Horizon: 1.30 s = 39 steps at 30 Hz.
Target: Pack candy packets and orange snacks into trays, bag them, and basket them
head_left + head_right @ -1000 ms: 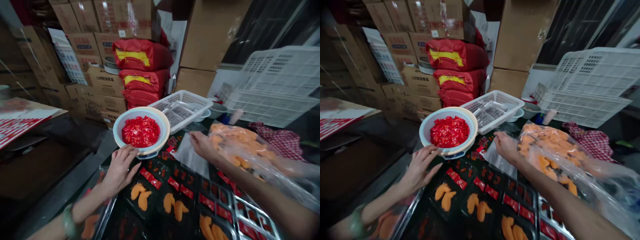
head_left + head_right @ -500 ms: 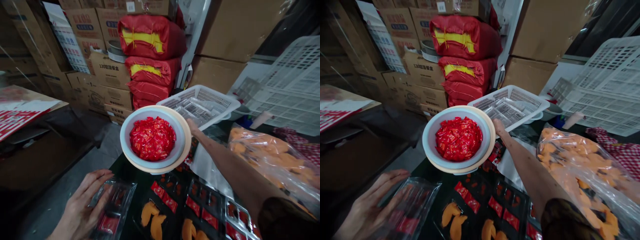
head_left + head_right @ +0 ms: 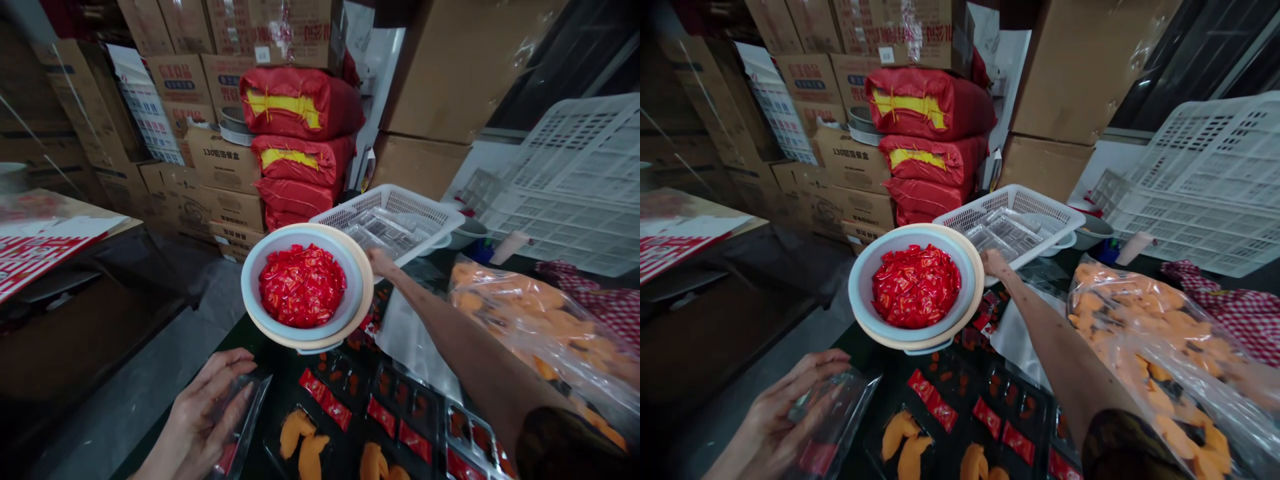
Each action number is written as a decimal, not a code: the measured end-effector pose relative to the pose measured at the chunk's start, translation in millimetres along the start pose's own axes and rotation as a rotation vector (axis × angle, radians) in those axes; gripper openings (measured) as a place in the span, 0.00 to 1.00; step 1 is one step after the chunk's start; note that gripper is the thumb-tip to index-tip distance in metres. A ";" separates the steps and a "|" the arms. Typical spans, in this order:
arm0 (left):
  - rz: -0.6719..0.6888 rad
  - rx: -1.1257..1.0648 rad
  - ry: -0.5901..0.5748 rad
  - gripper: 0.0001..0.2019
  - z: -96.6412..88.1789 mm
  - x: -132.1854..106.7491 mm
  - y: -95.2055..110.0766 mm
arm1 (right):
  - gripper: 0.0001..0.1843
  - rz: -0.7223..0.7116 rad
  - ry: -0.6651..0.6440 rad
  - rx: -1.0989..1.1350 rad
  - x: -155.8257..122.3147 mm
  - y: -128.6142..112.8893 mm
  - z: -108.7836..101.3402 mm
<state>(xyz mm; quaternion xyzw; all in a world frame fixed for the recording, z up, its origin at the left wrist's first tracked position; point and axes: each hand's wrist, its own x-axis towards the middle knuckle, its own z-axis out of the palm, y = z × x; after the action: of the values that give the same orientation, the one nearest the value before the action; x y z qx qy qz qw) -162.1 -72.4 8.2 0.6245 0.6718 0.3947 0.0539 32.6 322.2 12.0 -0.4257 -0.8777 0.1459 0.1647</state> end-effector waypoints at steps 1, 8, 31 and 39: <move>-0.040 -0.035 0.017 0.10 0.3 1.0 1.6 | 0.12 0.066 0.055 0.059 -2.8 1.3 -4.3; -0.229 -0.436 0.033 0.12 23.9 29.9 43.6 | 0.13 0.290 0.427 0.557 -49.3 9.6 -69.1; -0.479 -1.524 -1.006 0.19 227.4 -54.2 300.3 | 0.16 0.537 0.293 1.422 -564.5 -17.6 -147.0; -0.288 -1.125 -1.023 0.35 279.1 -168.9 421.3 | 0.16 0.662 0.468 0.448 -700.7 -21.0 -185.2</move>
<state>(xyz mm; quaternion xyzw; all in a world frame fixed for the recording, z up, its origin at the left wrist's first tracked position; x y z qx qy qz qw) 367.4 -130.6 -1.6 0.5143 0.3364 0.3283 0.7174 503.2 -226.2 72.0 -0.6585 -0.5807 0.2766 0.3908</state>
